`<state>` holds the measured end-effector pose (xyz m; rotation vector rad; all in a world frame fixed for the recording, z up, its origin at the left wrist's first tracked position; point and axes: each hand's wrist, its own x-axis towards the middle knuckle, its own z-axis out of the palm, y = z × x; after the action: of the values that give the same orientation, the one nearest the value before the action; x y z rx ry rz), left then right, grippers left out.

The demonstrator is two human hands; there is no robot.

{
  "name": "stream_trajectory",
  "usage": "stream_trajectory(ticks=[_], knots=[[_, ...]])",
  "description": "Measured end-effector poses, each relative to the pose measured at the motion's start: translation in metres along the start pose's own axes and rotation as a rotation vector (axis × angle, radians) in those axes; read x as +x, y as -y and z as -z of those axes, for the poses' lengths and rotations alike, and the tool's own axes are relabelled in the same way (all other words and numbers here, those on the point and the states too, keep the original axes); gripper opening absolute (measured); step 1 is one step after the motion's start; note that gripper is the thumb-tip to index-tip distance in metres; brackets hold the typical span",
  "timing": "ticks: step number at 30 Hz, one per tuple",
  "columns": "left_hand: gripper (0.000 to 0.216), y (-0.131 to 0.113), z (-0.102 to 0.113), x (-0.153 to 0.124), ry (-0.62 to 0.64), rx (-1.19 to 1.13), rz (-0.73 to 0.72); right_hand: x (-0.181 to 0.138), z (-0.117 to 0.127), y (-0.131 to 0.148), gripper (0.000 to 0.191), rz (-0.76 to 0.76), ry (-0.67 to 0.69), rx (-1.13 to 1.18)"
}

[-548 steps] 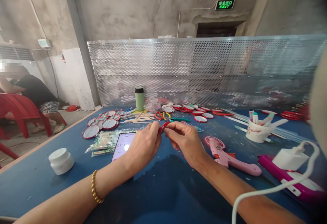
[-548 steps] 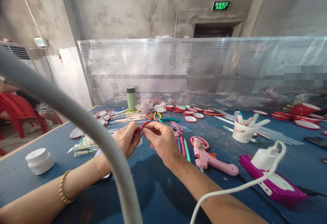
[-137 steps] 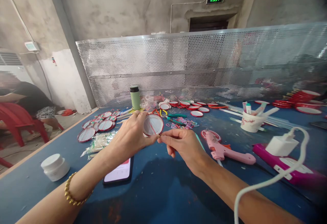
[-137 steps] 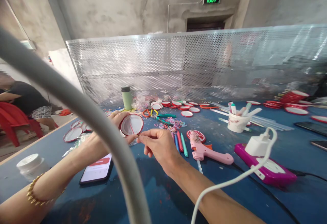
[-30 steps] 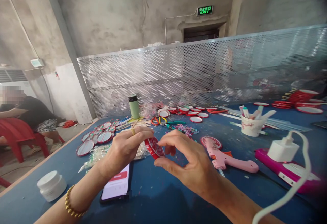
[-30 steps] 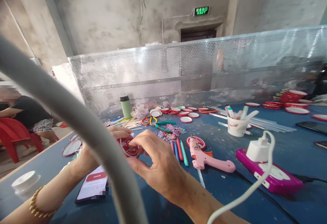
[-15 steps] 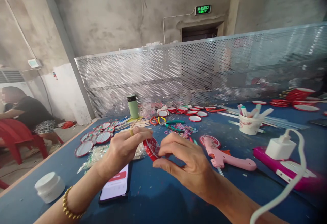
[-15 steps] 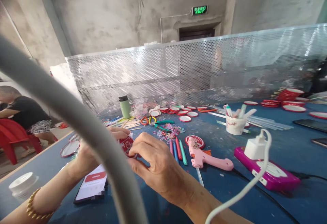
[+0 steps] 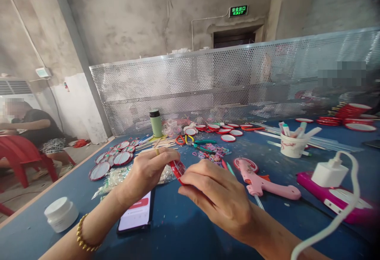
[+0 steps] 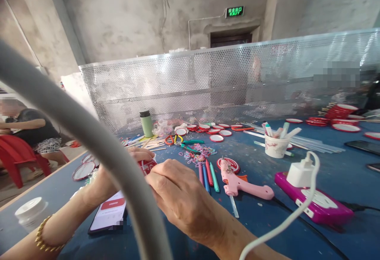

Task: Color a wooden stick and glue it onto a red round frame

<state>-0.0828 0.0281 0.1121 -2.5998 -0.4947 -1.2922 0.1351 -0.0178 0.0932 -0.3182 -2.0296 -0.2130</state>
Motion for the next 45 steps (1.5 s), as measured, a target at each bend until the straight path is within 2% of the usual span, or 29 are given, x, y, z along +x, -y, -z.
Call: stream_trajectory(ticks=[13,20,26,31,36,38,45], knots=[[0.023,0.001,-0.002,0.001,-0.032,-0.009,-0.033,-0.003,-0.001,-0.001,0.021,0.018,-0.011,0.017],[0.023,-0.002,-0.001,0.003,-0.081,0.001,-0.050,-0.001,-0.001,-0.007,0.027,-0.116,-0.055,-0.009],[0.024,-0.004,0.000,0.003,-0.099,0.030,-0.058,-0.002,-0.001,-0.004,0.014,-0.104,-0.041,0.028],[0.023,-0.007,0.002,0.006,-0.110,0.087,-0.067,-0.001,-0.003,-0.002,0.010,-0.138,-0.044,0.089],[0.024,-0.008,0.002,0.007,-0.119,0.118,-0.090,-0.001,-0.004,-0.009,0.029,-0.248,-0.064,0.085],[0.025,-0.008,0.002,0.007,-0.114,0.122,-0.081,-0.001,-0.003,-0.012,0.034,-0.246,-0.044,0.065],[0.026,-0.006,0.001,0.004,-0.117,0.115,-0.071,-0.001,-0.002,-0.014,0.019,-0.204,-0.018,0.060]])
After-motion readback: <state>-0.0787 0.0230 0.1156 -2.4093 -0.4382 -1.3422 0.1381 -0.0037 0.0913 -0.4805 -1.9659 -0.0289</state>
